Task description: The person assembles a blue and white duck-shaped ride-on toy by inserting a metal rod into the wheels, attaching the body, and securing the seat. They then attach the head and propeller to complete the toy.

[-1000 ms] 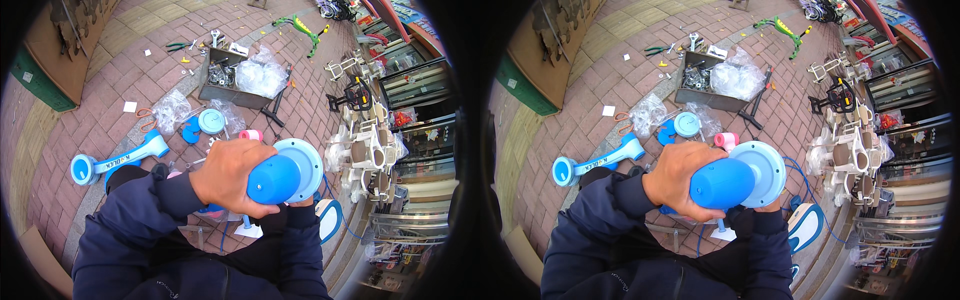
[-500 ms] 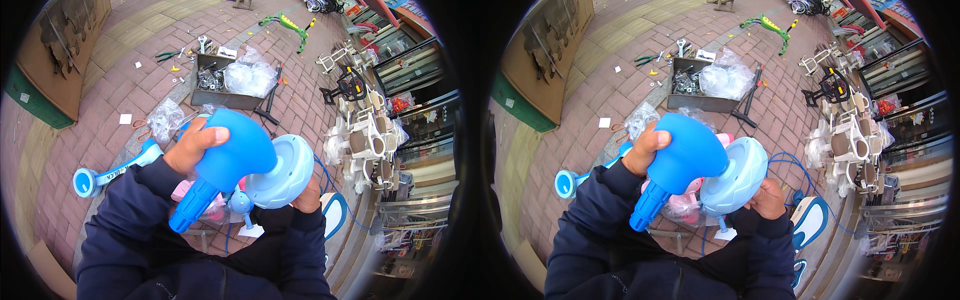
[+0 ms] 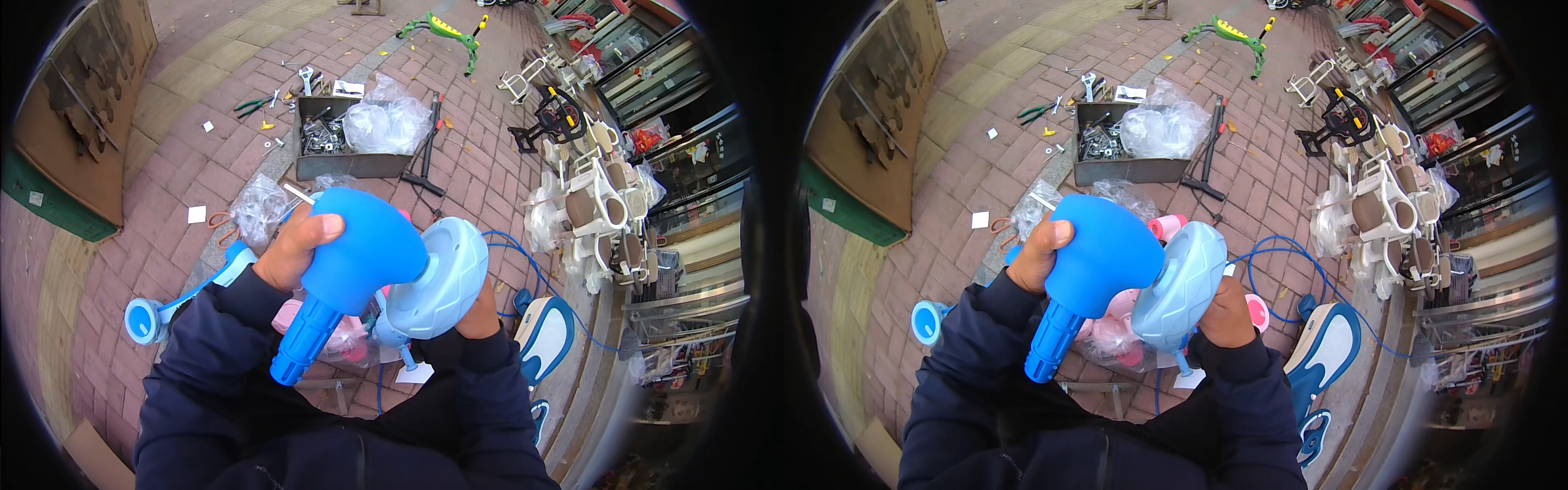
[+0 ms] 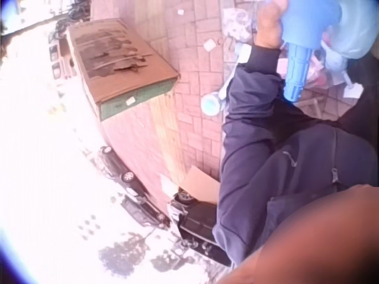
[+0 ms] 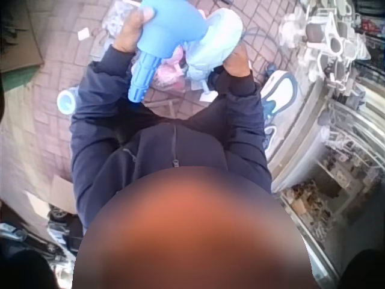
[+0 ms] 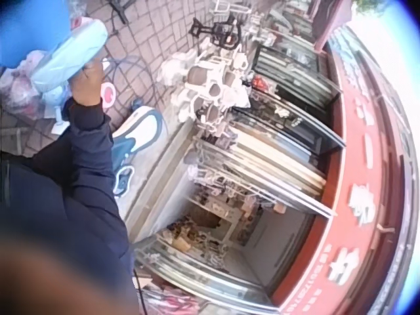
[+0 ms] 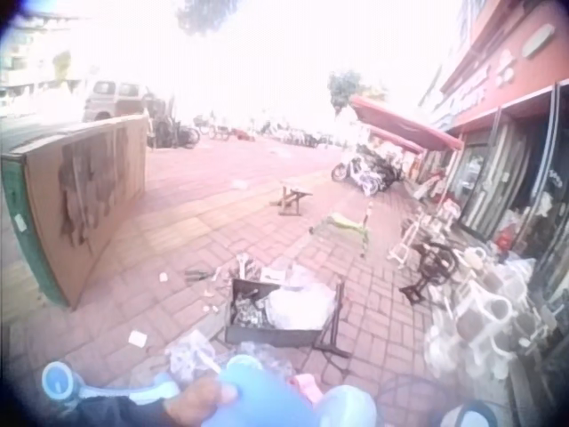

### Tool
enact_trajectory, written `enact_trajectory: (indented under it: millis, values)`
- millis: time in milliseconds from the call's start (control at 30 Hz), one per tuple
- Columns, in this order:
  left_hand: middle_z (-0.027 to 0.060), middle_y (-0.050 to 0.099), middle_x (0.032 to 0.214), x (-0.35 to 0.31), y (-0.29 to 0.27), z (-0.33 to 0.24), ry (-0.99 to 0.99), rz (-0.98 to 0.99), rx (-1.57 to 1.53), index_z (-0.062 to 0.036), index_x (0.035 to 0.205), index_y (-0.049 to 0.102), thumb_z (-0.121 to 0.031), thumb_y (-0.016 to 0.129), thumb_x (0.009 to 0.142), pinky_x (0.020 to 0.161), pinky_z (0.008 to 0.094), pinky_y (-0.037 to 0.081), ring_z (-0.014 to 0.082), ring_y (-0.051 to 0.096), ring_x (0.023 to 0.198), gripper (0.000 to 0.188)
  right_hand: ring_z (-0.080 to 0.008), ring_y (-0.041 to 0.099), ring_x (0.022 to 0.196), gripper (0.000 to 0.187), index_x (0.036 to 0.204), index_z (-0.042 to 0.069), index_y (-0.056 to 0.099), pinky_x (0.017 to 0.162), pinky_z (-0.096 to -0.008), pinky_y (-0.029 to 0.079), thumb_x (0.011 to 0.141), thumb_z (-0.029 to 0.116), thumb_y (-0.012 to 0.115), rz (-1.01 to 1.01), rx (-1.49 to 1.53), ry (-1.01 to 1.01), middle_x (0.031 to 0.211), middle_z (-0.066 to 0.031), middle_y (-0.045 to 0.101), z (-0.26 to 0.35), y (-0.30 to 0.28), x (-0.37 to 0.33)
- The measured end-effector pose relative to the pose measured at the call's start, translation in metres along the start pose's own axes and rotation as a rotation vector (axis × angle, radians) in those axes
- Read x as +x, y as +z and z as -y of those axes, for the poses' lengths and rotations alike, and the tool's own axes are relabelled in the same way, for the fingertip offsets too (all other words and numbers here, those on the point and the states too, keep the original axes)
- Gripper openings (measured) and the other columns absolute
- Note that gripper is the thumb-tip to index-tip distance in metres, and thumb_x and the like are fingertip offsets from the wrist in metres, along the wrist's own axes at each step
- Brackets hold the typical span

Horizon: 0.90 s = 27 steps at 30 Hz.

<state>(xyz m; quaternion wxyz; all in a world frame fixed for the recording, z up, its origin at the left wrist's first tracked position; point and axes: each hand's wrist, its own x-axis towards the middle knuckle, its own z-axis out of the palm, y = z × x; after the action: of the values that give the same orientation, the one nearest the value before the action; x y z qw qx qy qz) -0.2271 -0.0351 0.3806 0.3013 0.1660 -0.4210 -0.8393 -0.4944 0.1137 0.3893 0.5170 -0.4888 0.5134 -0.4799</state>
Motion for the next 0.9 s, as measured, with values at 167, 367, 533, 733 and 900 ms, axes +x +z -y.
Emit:
enact_trajectory:
  millis: [167, 367, 533, 733, 900]
  values:
    - [0.0221, 0.063, 0.13, 0.006, 0.0, 0.005, -0.056, 0.024, -0.165, 0.0016, 0.14, 0.049, -0.061, 0.071, 0.082, 0.102, 0.0467, 0.053, 0.0333, 0.065, 0.117, 0.088, -0.0144, 0.07, 0.078, 0.023, 0.114, -0.001, 0.07, 0.068, -0.0278, 0.056, 0.098, 0.016, 0.07, -0.063, 0.44, 0.147, 0.098, -0.0081, 0.075, 0.001, 0.004, 0.006]
    - [0.0221, 0.062, 0.132, 0.005, -0.001, 0.011, -0.082, -0.037, -0.241, -0.0001, 0.141, 0.05, -0.061, 0.069, 0.086, 0.103, 0.0485, 0.052, 0.0345, 0.063, 0.119, 0.084, -0.0126, 0.071, 0.083, 0.034, 0.111, -0.004, 0.071, 0.071, -0.0254, 0.056, 0.099, 0.028, 0.07, -0.137, 0.176, -0.005, 0.097, -0.0078, 0.076, -0.006, 0.016, 0.014]
    - [0.0219, 0.063, 0.131, 0.006, 0.0, 0.009, -0.048, -0.053, -0.312, -0.0015, 0.139, 0.051, -0.059, 0.066, 0.09, 0.102, 0.0498, 0.053, 0.0351, 0.065, 0.117, 0.077, -0.0082, 0.059, 0.071, 0.046, 0.091, 0.0, 0.066, 0.063, -0.0247, 0.049, 0.09, 0.044, 0.077, -0.138, -0.132, -0.008, 0.078, -0.0012, 0.066, -0.007, 0.006, 0.014]
    - [0.018, 0.068, 0.122, 0.016, -0.008, 0.01, -0.067, -0.053, -0.367, 0.0018, 0.129, 0.06, -0.051, 0.059, 0.099, 0.1, 0.0436, 0.054, 0.0285, 0.068, 0.11, 0.061, -0.0063, 0.043, 0.052, 0.06, 0.107, 0.001, 0.063, 0.046, -0.0216, 0.035, 0.086, 0.056, 0.076, -0.22, 0.208, -0.044, 0.065, 0.0046, 0.048, -0.008, -0.013, 0.019]
    - [0.0141, 0.072, 0.112, 0.028, -0.023, 0.023, -0.17, -0.041, -0.241, -0.0012, 0.121, 0.065, -0.053, 0.057, 0.102, 0.091, 0.0402, 0.059, 0.0237, 0.071, 0.101, 0.055, -0.0101, 0.055, 0.063, 0.075, 0.12, 0.001, 0.065, 0.056, -0.0236, 0.045, 0.078, 0.061, 0.081, -0.064, 0.013, -0.122, 0.081, 0.0011, 0.063, 0.002, -0.016, 0.022]
